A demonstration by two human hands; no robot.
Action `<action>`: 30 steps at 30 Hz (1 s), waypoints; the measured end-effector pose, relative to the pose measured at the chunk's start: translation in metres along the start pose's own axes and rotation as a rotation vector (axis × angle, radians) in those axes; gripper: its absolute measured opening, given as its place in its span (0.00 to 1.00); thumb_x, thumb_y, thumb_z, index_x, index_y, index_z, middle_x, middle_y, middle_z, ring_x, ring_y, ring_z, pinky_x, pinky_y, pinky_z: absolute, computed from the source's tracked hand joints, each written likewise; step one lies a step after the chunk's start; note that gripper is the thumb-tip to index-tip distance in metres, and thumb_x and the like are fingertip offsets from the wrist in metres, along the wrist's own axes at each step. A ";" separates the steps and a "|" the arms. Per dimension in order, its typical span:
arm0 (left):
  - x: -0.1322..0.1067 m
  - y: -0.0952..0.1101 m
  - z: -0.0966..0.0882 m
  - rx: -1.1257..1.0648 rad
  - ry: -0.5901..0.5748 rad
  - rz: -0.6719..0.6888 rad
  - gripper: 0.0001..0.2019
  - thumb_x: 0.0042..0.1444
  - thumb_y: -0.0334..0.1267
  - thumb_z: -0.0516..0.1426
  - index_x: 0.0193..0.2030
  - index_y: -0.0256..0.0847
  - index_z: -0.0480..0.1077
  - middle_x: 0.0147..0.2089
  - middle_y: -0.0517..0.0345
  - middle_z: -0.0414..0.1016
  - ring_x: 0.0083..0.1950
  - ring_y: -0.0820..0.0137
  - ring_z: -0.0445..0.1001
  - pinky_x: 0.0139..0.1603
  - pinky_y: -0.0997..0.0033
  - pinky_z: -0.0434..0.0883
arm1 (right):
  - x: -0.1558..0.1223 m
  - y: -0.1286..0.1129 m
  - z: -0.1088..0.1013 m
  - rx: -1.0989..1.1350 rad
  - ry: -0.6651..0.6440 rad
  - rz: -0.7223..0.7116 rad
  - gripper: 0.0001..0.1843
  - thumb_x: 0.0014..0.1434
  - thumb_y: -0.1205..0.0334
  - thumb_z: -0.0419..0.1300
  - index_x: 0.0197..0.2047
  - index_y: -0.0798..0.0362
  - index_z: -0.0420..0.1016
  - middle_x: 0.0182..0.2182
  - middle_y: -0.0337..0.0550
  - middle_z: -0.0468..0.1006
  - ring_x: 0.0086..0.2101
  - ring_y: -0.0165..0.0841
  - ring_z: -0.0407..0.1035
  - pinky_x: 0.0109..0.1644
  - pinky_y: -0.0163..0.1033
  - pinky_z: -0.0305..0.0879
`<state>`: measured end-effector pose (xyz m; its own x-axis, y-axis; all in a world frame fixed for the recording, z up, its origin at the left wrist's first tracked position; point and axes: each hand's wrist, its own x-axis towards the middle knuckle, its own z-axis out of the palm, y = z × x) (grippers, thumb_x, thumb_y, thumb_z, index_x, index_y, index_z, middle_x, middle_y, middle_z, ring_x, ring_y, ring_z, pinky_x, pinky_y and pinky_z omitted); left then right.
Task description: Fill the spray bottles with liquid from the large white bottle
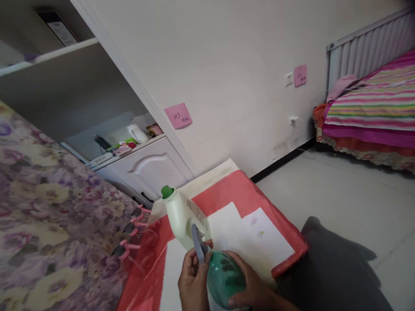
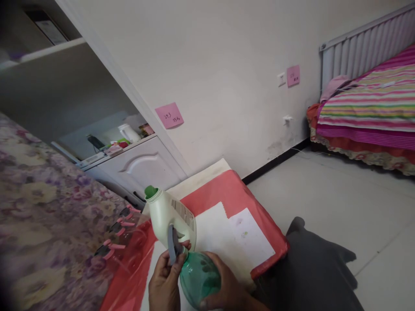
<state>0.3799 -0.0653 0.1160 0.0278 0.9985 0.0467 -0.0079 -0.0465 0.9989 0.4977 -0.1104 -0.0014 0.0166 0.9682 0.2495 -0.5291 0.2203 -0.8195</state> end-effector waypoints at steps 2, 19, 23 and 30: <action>0.001 -0.002 -0.002 -0.007 -0.006 -0.009 0.21 0.44 0.47 0.69 0.44 0.42 0.75 0.45 0.53 0.82 0.46 0.64 0.78 0.44 0.74 0.72 | -0.001 0.003 -0.001 -0.042 0.029 -0.009 0.56 0.30 0.54 0.77 0.63 0.48 0.61 0.58 0.51 0.71 0.57 0.51 0.63 0.62 0.56 0.56; 0.005 0.004 0.003 -0.099 -0.059 -0.071 0.22 0.42 0.47 0.70 0.43 0.39 0.76 0.40 0.50 0.83 0.42 0.62 0.80 0.40 0.71 0.73 | -0.008 -0.014 -0.001 -0.030 0.054 -0.046 0.49 0.34 0.49 0.73 0.60 0.48 0.65 0.51 0.47 0.74 0.50 0.46 0.66 0.54 0.50 0.60; 0.004 0.008 0.004 -0.163 -0.103 -0.125 0.22 0.40 0.46 0.71 0.42 0.38 0.77 0.40 0.49 0.83 0.43 0.60 0.80 0.40 0.70 0.73 | -0.006 -0.026 0.009 0.314 0.002 0.023 0.36 0.38 0.55 0.70 0.53 0.50 0.71 0.38 0.41 0.78 0.38 0.38 0.70 0.42 0.41 0.63; -0.005 0.018 0.014 -0.291 -0.139 -0.149 0.21 0.40 0.44 0.71 0.41 0.38 0.78 0.35 0.50 0.81 0.37 0.61 0.80 0.34 0.70 0.74 | -0.003 -0.014 0.014 0.070 -0.013 -0.048 0.37 0.49 0.31 0.50 0.53 0.44 0.73 0.43 0.48 0.78 0.41 0.49 0.72 0.43 0.54 0.68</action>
<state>0.3940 -0.0711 0.1344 0.1853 0.9795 -0.0794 -0.2771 0.1296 0.9521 0.4930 -0.1180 0.0163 0.0327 0.9551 0.2944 -0.5856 0.2570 -0.7688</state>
